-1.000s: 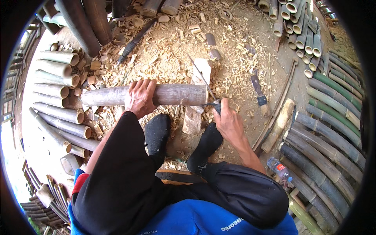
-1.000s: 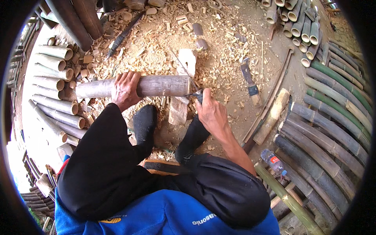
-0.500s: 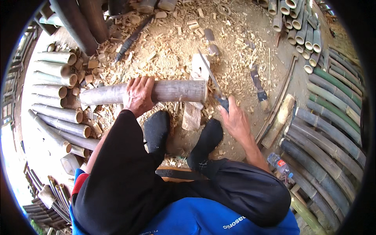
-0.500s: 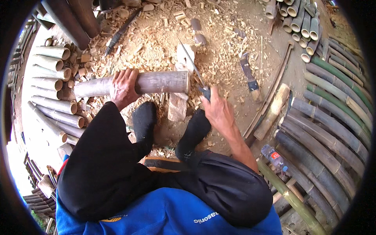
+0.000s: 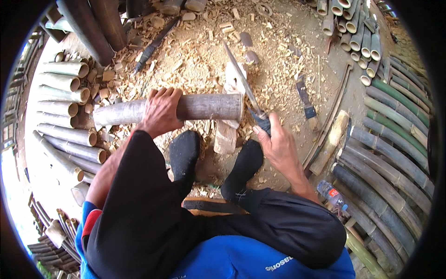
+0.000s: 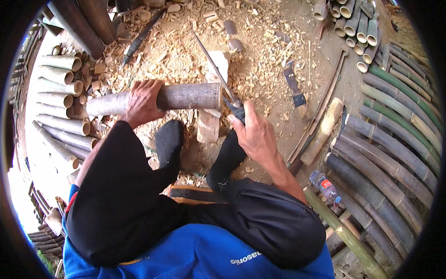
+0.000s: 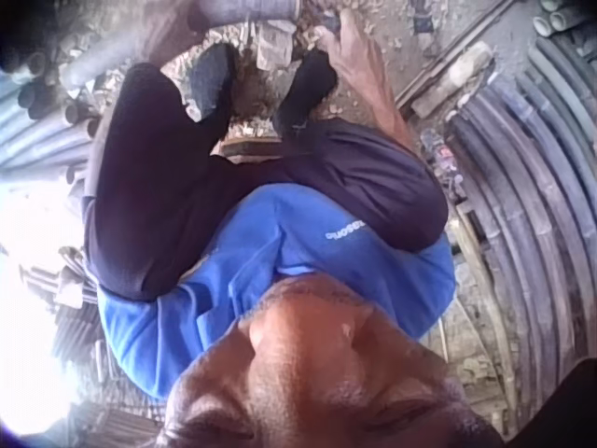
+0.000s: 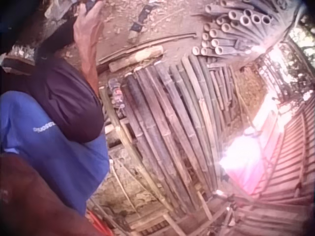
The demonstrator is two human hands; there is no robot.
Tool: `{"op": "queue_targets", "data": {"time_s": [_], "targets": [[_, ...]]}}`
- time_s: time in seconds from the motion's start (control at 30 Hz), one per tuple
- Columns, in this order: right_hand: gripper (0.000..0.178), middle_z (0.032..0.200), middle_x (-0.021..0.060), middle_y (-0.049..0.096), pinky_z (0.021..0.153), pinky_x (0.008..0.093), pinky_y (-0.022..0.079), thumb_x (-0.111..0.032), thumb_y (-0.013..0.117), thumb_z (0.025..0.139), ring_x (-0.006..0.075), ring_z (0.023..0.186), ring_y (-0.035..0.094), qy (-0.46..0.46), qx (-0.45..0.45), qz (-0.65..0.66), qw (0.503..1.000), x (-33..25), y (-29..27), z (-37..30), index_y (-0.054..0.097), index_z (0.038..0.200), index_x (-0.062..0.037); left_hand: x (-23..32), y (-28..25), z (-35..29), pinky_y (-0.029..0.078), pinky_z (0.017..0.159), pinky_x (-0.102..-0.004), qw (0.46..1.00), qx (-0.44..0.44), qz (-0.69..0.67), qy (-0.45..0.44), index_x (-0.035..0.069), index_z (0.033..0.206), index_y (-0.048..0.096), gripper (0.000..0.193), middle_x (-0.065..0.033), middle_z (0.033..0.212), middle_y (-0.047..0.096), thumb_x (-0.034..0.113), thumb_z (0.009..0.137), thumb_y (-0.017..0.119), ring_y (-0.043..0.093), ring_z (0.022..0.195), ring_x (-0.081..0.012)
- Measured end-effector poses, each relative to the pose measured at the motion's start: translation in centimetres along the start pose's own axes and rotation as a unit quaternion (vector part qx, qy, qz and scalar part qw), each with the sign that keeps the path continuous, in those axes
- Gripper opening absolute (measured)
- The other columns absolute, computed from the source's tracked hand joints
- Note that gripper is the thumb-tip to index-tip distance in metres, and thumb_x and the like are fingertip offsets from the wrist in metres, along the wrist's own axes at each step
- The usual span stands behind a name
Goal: The person shapes bamboo pieces using a knife and a wooden mallet. The person places a bamboo pole on a wooden block, positions a knife against it, and strikes the knife with a mallet to carve out sections and smooth the surface.
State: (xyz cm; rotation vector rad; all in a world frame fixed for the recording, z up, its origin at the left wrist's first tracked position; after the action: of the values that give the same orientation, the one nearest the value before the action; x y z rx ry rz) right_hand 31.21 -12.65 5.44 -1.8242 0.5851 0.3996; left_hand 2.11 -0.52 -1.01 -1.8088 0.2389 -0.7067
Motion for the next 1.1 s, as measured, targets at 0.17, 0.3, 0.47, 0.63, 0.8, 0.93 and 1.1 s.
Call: {"op": "queue_targets", "data": {"time_s": [0.17,0.3,0.47,0.63,0.8,0.93,1.1], "targets": [[0.031,0.081,0.0167,0.067,0.055,0.0398,0.054,-0.019,0.067,0.095,0.0325,0.064,0.07,-0.216,0.193,0.113,0.95,-3.5,-2.1,-0.2,0.054,0.113,0.0018,0.2,0.0,0.4,0.044,0.092,-0.0449,1.0,-0.007,0.0,-0.019,0.008,0.105,0.056,0.061,-0.0105,0.101,0.062,0.027,0.055,0.084,0.061,0.103,-0.0316],[0.028,0.078,0.0218,0.067,0.06,0.0441,0.054,-0.02,0.059,0.098,0.0366,0.07,0.07,0.023,0.006,-0.011,1.0,3.3,2.6,2.4,0.049,0.112,0.0019,0.8,1.1,1.0,0.045,0.091,-0.0442,0.999,0.036,-0.001,-0.001,0.009,0.107,0.056,0.06,-0.0093,0.101,0.062,0.022,0.055,0.083,0.062,0.102,-0.0314],[0.032,0.075,0.0256,0.065,0.06,0.0514,0.052,-0.025,0.061,0.098,0.0442,0.069,0.068,0.051,-0.038,-0.029,0.998,1.3,0.9,1.4,0.046,0.111,-0.0001,0.8,1.1,-0.9,0.043,0.09,-0.0433,0.988,0.149,0.027,0.014,0.006,0.109,0.056,0.055,-0.0103,0.101,0.061,0.017,0.06,0.079,0.061,0.099,-0.0297],[0.033,0.086,0.0255,0.067,0.055,0.0425,0.053,-0.025,0.064,0.096,0.0373,0.068,0.07,-0.222,0.2,0.08,0.951,-2.9,-1.9,-0.6,0.046,0.111,-0.001,1.3,1.4,-0.5,0.042,0.091,-0.0435,0.981,0.188,0.031,0.018,0.006,0.108,0.056,0.05,-0.0106,0.102,0.06,0.015,0.064,0.076,0.059,0.102,-0.03],[0.03,0.081,0.0253,0.067,0.054,0.0443,0.053,-0.024,0.061,0.098,0.0377,0.066,0.069,-0.031,0.035,-0.04,0.998,1.2,2.3,2.5,0.045,0.107,-0.0004,1.5,2.2,-0.1,0.042,0.09,-0.0436,0.985,0.167,0.029,0.02,0.005,0.109,0.057,0.049,-0.0112,0.102,0.061,0.013,0.063,0.073,0.059,0.102,-0.0306],[0.029,0.078,0.0242,0.066,0.054,0.0445,0.053,-0.023,0.061,0.098,0.0379,0.064,0.069,-0.059,0.031,-0.017,0.998,-3.1,-0.2,1.3,0.045,0.106,-0.0004,0.2,2.0,-1.1,0.042,0.09,-0.0431,0.983,0.181,0.033,0.009,0.005,0.11,0.057,0.049,-0.0113,0.102,0.061,0.012,0.063,0.072,0.059,0.101,-0.0303],[0.028,0.079,0.0222,0.067,0.052,0.0405,0.053,-0.02,0.065,0.095,0.036,0.063,0.068,-0.138,0.139,0.048,0.979,-1.6,0.1,0.8,0.047,0.105,-0.0007,1.0,2.1,-0.6,0.042,0.092,-0.0433,0.984,0.175,0.03,0.022,0.005,0.112,0.056,0.052,-0.0111,0.104,0.06,0.012,0.063,0.072,0.059,0.103,-0.0299]]}}
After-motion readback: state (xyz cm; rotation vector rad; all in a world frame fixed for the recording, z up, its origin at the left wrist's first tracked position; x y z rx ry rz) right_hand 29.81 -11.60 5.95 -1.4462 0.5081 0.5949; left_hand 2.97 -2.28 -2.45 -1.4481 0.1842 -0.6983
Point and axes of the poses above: each hand's wrist, its own z-axis towards the middle knuckle, its own y-axis out of the palm, x = y × z, the point moved 3 cm from there along z, towards the middle knuckle
